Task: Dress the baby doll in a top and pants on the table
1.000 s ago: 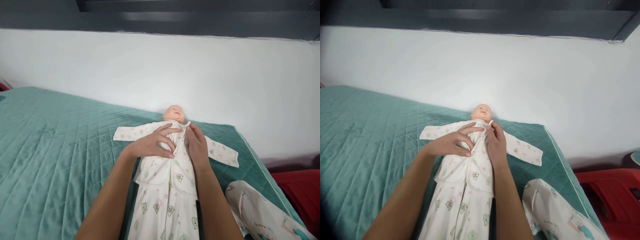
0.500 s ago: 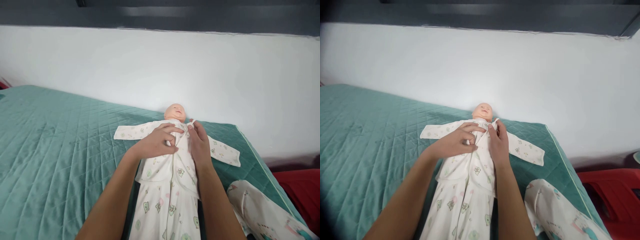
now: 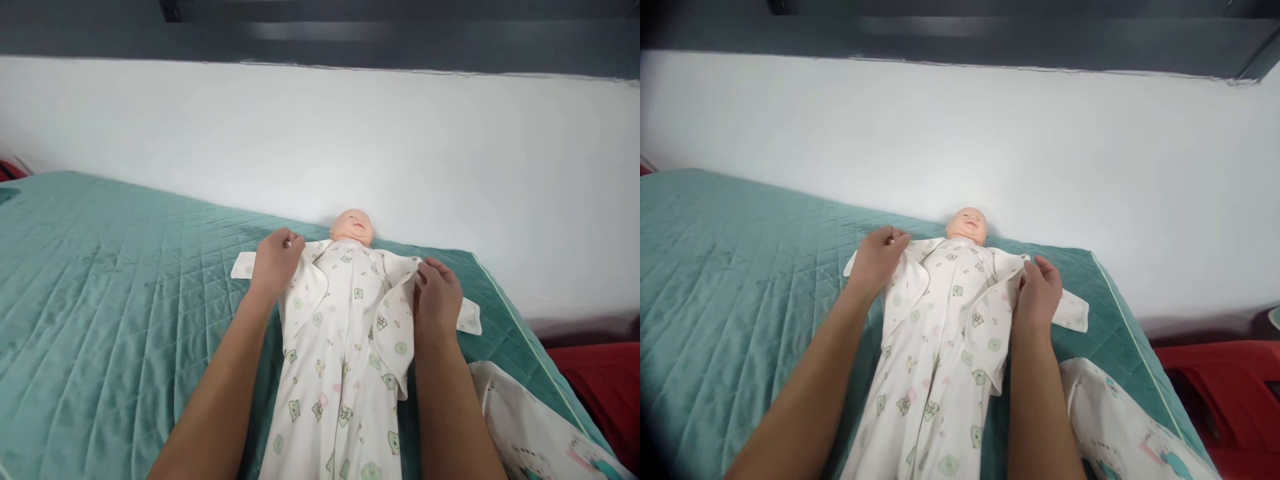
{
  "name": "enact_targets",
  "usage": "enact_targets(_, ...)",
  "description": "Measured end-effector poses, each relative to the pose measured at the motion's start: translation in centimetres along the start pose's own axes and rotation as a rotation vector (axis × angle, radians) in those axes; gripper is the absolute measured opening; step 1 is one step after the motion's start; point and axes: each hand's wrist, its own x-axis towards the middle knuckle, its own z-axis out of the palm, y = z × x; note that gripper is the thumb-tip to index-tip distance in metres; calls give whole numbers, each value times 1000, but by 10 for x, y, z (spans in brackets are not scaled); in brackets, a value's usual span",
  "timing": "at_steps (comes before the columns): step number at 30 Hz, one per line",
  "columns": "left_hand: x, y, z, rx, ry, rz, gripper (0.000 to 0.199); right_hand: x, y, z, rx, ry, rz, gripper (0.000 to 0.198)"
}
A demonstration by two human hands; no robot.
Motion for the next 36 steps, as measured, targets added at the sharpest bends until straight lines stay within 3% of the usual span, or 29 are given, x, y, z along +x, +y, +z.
enact_targets(2,1,-5,7,81,-60,11,21,4,5,-2,-69,-28,-71,49)
enact_targets(6,1,-12,17,152,-206,23,39,-3,5,3,-448,-255,-214,43)
enact_targets(11,10,-22,4,161,-391,-5,24,-8,0,6,-619,-411,-355,44)
enact_targets(14,16,-31,-4,298,-181,-53,18,1,2,-6,-654,-365,-377,49)
enact_targets(17,18,-41,-2,495,45,-28,18,14,3,-21,-709,-183,-423,45)
enact_targets(20,18,-48,5,567,135,18,26,21,3,-28,-779,-45,-538,44)
enact_targets(22,18,-50,9,557,182,85,37,21,5,-24,-827,-95,-628,44)
enact_targets(25,16,-50,15,494,167,236,44,16,16,-12,-890,-274,-679,42)
enact_targets(27,15,-48,21,471,96,320,38,14,25,-6,-933,-309,-643,43)
enact_targets(32,15,-46,34,548,-8,338,30,15,35,-8,-964,-240,-622,42)
enact_targets(36,26,-62,20,604,9,265,33,24,33,-15,-959,-104,-559,42)
